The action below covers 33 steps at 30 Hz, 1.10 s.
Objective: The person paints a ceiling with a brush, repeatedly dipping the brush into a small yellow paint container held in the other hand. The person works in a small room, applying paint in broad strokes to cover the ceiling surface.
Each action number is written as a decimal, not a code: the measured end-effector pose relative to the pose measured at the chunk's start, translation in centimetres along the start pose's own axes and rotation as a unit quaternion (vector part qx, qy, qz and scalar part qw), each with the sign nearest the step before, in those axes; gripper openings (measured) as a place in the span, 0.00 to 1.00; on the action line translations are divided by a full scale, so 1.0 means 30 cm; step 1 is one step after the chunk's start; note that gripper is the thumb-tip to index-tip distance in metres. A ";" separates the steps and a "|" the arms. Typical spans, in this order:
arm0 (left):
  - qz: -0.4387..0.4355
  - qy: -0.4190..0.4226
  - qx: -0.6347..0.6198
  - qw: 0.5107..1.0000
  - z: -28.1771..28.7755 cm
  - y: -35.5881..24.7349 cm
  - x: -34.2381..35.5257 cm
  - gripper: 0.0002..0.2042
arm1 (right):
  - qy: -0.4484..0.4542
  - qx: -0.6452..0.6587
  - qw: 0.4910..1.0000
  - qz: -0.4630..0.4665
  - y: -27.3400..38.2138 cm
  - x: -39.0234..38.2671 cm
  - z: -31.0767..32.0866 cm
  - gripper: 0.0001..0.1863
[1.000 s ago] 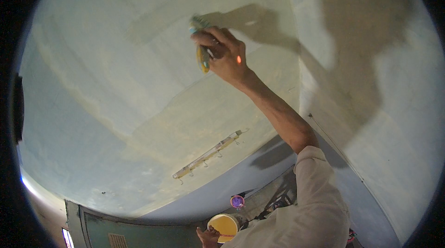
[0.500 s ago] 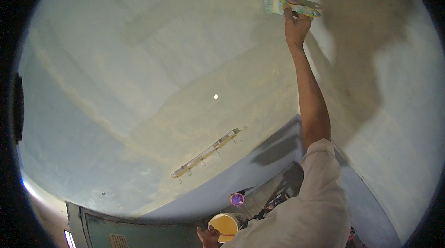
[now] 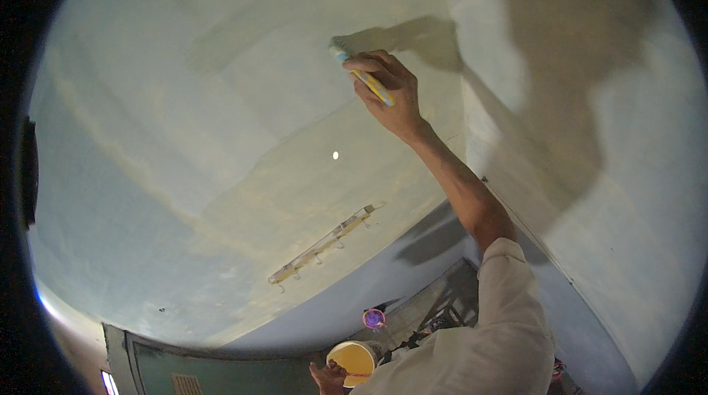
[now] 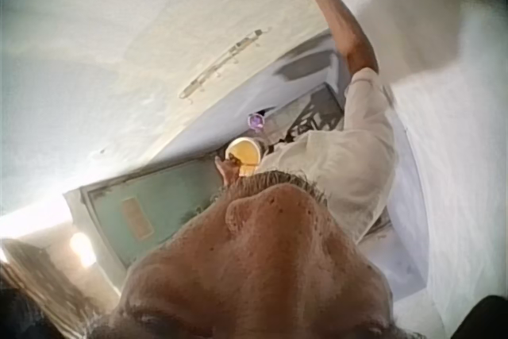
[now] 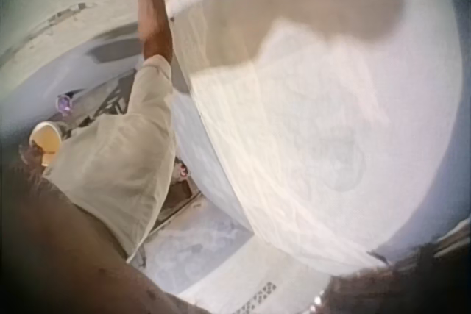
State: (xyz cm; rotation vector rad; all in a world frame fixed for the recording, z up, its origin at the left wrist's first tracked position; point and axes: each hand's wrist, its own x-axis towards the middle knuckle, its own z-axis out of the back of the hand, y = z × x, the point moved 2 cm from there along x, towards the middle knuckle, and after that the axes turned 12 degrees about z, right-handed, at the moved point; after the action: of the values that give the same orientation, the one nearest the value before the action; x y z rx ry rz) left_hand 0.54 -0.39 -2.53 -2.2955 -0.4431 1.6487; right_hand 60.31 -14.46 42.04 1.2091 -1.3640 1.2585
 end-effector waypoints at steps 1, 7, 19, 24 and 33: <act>-0.001 0.000 0.003 1.000 -0.003 -0.002 -0.001 0.35 | -0.018 0.026 0.999 -0.031 -0.008 0.004 0.013 0.14; 0.020 0.019 0.013 1.000 -0.023 -0.007 -0.039 0.36 | -0.166 0.076 0.956 -0.232 -0.340 -0.013 0.192 0.11; 0.045 0.081 0.013 0.996 0.034 0.022 0.054 0.38 | -0.162 -0.207 0.963 -0.052 -0.533 0.149 0.329 0.09; 0.067 0.063 -0.044 0.995 0.143 0.012 0.189 0.37 | -0.115 -0.074 0.984 -0.110 -0.277 0.195 0.127 0.09; -0.001 -0.012 -0.024 1.000 -0.037 0.027 -0.060 0.36 | -0.133 0.091 0.968 -0.192 -0.465 0.233 0.191 0.12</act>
State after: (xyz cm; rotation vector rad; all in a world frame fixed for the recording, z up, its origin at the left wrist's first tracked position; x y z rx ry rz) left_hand 1.11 -1.91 -0.94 -2.3122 -0.4948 1.6838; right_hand 73.31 -20.85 50.19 1.7271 -1.1385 0.9862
